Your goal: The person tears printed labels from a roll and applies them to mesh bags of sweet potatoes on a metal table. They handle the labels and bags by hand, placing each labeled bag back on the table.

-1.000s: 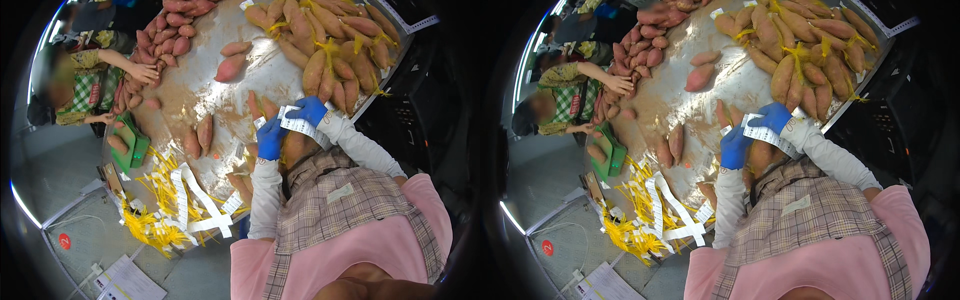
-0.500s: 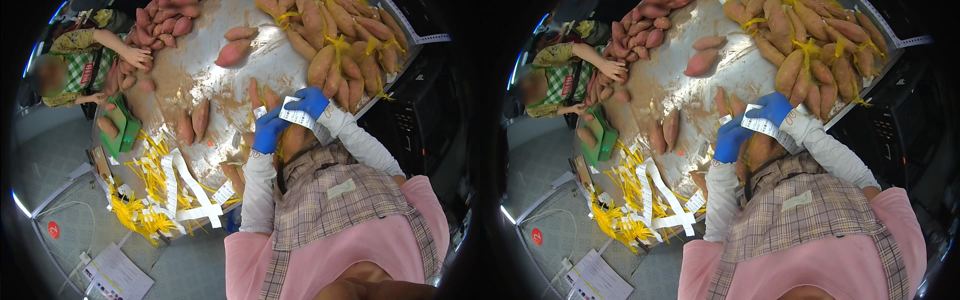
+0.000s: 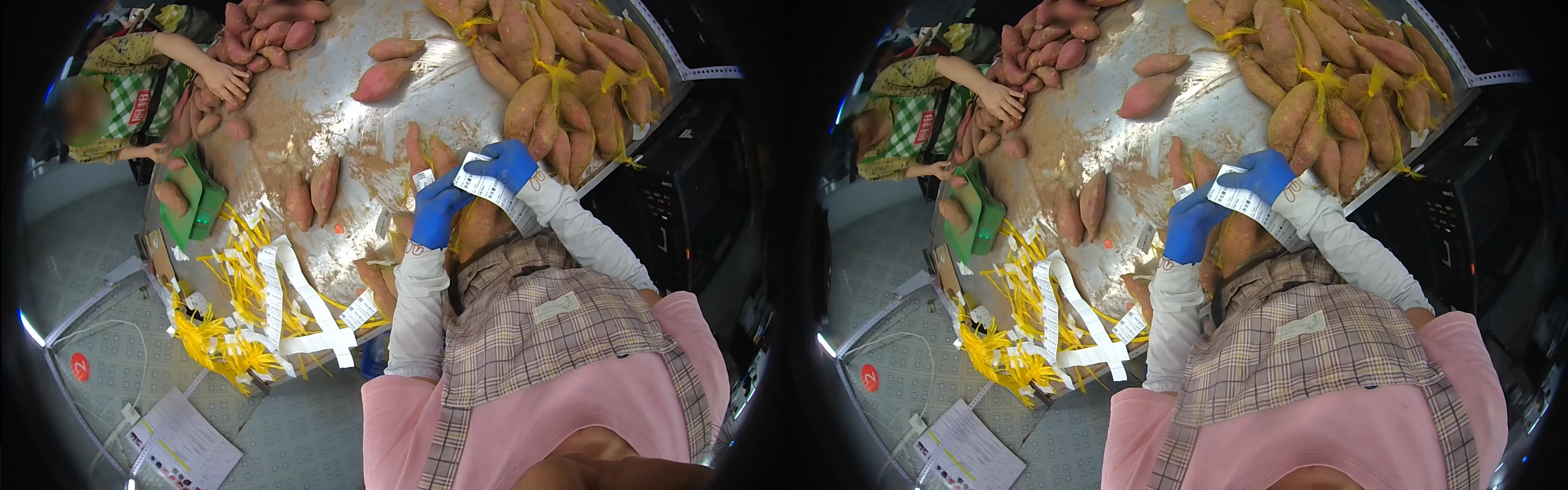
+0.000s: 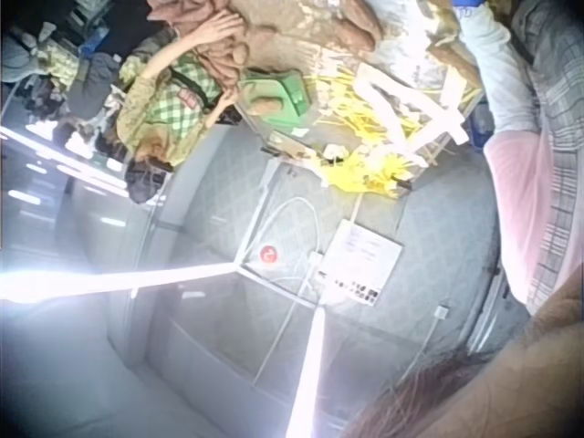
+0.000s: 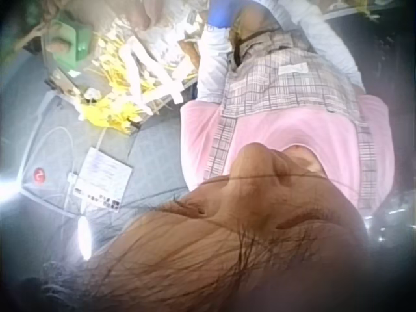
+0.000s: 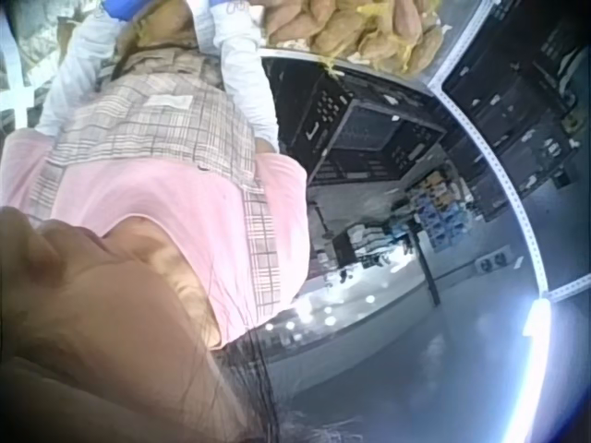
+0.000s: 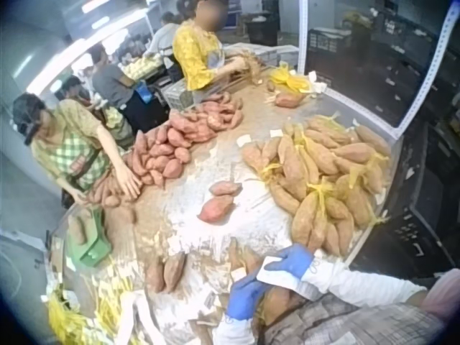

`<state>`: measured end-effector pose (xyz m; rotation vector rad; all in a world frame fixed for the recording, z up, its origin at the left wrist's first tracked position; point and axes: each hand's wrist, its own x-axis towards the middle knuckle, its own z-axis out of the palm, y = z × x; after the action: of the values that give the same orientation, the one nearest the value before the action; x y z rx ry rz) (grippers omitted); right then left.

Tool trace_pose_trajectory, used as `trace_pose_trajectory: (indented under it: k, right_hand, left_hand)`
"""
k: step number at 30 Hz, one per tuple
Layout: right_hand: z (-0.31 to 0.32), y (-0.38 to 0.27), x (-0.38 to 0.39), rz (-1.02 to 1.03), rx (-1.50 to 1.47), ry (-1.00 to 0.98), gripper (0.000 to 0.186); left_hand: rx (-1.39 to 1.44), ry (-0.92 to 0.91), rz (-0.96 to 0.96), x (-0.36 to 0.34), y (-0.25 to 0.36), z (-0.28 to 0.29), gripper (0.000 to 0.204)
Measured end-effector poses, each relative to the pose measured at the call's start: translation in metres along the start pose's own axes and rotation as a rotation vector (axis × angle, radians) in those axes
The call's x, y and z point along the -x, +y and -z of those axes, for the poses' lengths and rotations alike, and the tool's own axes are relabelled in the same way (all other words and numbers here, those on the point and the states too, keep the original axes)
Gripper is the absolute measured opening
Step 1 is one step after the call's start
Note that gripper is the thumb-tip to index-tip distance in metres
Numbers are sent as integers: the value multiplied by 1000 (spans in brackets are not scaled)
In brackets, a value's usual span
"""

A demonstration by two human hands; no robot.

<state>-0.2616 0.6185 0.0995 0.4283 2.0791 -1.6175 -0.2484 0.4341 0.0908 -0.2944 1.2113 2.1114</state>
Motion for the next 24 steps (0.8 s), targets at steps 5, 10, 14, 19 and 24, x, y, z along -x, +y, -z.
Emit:
trace_pose_trajectory:
  k: [5, 10, 14, 19, 24]
  right_hand:
    - [-1, -5, 3, 0, -37, 7, 35]
    - [-1, -5, 3, 0, -31, 17, 35]
    - [0, -1, 3, 7, -46, 9, 35]
    - [-1, 1, 1, 7, -46, 15, 35]
    - [-1, -3, 4, 3, -41, 22, 33]
  left_hand:
    - [-30, 47, -22, -1, -8, -4, 36]
    - [20, 67, -51, -2, -18, -2, 35]
    - [64, 72, -56, -1, -18, -3, 34]
    - [108, 80, -41, -2, -20, -2, 33]
    - [61, 95, -39, -2, -18, -3, 31]
